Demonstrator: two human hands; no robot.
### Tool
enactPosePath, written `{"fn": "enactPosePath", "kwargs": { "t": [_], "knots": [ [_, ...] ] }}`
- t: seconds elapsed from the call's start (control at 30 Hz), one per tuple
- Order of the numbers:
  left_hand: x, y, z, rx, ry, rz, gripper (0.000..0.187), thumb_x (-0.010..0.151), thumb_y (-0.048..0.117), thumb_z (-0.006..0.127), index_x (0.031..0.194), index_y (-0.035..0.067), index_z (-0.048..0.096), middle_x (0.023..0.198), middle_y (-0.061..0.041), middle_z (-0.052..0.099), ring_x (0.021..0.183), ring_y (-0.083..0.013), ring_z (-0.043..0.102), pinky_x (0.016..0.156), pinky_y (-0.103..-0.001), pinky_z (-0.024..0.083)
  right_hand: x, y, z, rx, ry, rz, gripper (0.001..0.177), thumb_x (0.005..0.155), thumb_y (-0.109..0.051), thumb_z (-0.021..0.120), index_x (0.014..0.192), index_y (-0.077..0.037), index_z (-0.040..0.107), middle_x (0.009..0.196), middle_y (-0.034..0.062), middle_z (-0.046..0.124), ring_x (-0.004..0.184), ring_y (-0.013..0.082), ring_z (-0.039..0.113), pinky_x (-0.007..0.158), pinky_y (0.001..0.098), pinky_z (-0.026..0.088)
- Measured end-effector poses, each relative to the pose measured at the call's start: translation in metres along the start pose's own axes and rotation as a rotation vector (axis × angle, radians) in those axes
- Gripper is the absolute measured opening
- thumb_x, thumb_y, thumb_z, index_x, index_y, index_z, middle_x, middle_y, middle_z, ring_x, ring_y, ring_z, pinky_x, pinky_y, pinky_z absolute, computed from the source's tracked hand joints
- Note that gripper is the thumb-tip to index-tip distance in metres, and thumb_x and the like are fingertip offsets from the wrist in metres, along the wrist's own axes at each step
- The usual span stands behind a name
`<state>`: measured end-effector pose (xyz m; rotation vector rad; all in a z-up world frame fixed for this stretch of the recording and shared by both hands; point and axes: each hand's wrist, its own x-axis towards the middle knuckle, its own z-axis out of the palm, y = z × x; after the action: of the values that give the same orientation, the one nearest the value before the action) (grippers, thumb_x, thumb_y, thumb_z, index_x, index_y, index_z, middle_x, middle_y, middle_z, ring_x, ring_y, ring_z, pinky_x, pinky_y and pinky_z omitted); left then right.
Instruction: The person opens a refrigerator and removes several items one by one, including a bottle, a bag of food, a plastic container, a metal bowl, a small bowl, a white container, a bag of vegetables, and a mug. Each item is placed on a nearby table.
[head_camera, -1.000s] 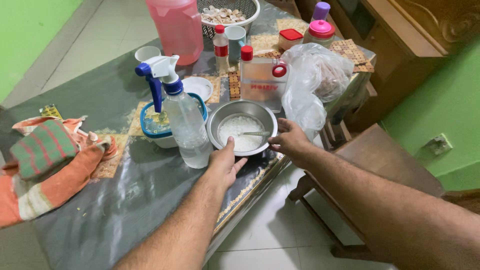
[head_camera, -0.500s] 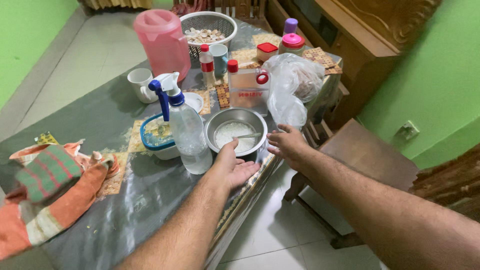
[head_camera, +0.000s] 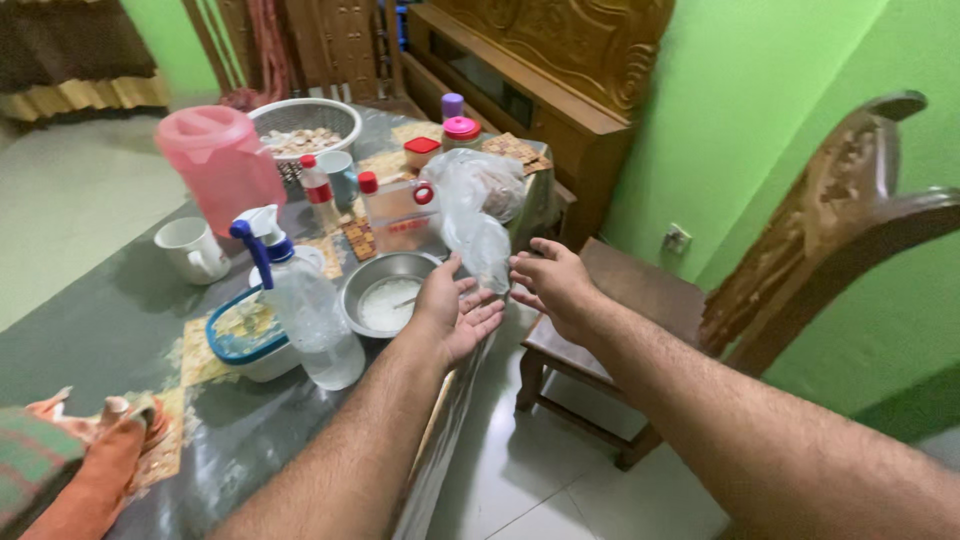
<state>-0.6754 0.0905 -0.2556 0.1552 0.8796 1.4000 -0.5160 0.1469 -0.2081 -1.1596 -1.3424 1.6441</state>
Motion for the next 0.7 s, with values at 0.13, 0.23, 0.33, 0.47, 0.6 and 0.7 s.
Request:
{"fn": "enactPosePath", "kwargs": {
  "t": [0.13, 0.23, 0.33, 0.47, 0.6, 0.7],
  "knots": [
    [-0.004, -0.015, 0.040, 0.091, -0.065, 0.012, 0.085, 0.093, 0.060, 0.053, 0.156, 0.007, 0.034, 0.155, -0.022, 0.046, 0.135, -0.0435, 0.053, 0.111, -0.053, 0.045, -0.025, -0.013, -0.031, 0.039, 0.071, -0.095, 0.076, 0.088, -0.015, 0.069, 0.155, -0.007, 0.034, 0.146, 0.0133, 0.057, 0.127, 0.0277, 0.061, 0.098, 0.0424, 0.057],
    [-0.013, -0.030, 0.073, 0.174, -0.102, 0.000, 0.084, 0.093, 0.060, 0.052, 0.155, 0.006, 0.035, 0.154, -0.021, 0.046, 0.134, -0.0425, 0.054, 0.110, -0.053, 0.047, -0.046, -0.022, -0.060, 0.031, 0.133, -0.137, 0.075, 0.089, -0.017, 0.070, 0.155, -0.007, 0.034, 0.147, 0.0125, 0.056, 0.127, 0.0268, 0.061, 0.100, 0.0427, 0.056],
    [-0.025, -0.046, 0.104, 0.246, -0.150, -0.007, 0.082, 0.094, 0.060, 0.053, 0.153, 0.006, 0.036, 0.154, -0.021, 0.046, 0.132, -0.0419, 0.056, 0.108, -0.053, 0.048, -0.072, -0.032, -0.088, 0.029, 0.207, -0.152, 0.074, 0.090, -0.018, 0.069, 0.154, -0.007, 0.034, 0.148, 0.0118, 0.055, 0.127, 0.0256, 0.061, 0.101, 0.0435, 0.056],
    [-0.039, -0.071, 0.152, 0.304, -0.226, 0.002, 0.079, 0.093, 0.059, 0.054, 0.150, 0.006, 0.040, 0.151, -0.020, 0.049, 0.129, -0.0393, 0.058, 0.105, -0.050, 0.051, -0.107, -0.051, -0.126, 0.007, 0.316, -0.180, 0.074, 0.091, -0.021, 0.068, 0.155, -0.007, 0.032, 0.148, 0.0116, 0.054, 0.128, 0.0241, 0.061, 0.103, 0.0428, 0.055],
    [-0.055, -0.099, 0.201, 0.321, -0.320, -0.014, 0.073, 0.094, 0.056, 0.054, 0.146, 0.005, 0.045, 0.145, -0.019, 0.053, 0.123, -0.0368, 0.061, 0.100, -0.047, 0.054, -0.144, -0.073, -0.166, 0.021, 0.411, -0.199, 0.073, 0.091, -0.025, 0.066, 0.155, -0.007, 0.034, 0.146, 0.0120, 0.059, 0.128, 0.0230, 0.060, 0.107, 0.0448, 0.048],
    [-0.068, -0.123, 0.234, 0.379, -0.375, -0.020, 0.069, 0.097, 0.054, 0.053, 0.145, 0.005, 0.045, 0.140, -0.017, 0.056, 0.121, -0.0322, 0.062, 0.098, -0.045, 0.056, -0.173, -0.088, -0.195, -0.001, 0.492, -0.252, 0.074, 0.093, -0.028, 0.066, 0.155, -0.007, 0.033, 0.144, 0.0096, 0.057, 0.129, 0.0217, 0.059, 0.110, 0.0464, 0.046]
  ]
}}
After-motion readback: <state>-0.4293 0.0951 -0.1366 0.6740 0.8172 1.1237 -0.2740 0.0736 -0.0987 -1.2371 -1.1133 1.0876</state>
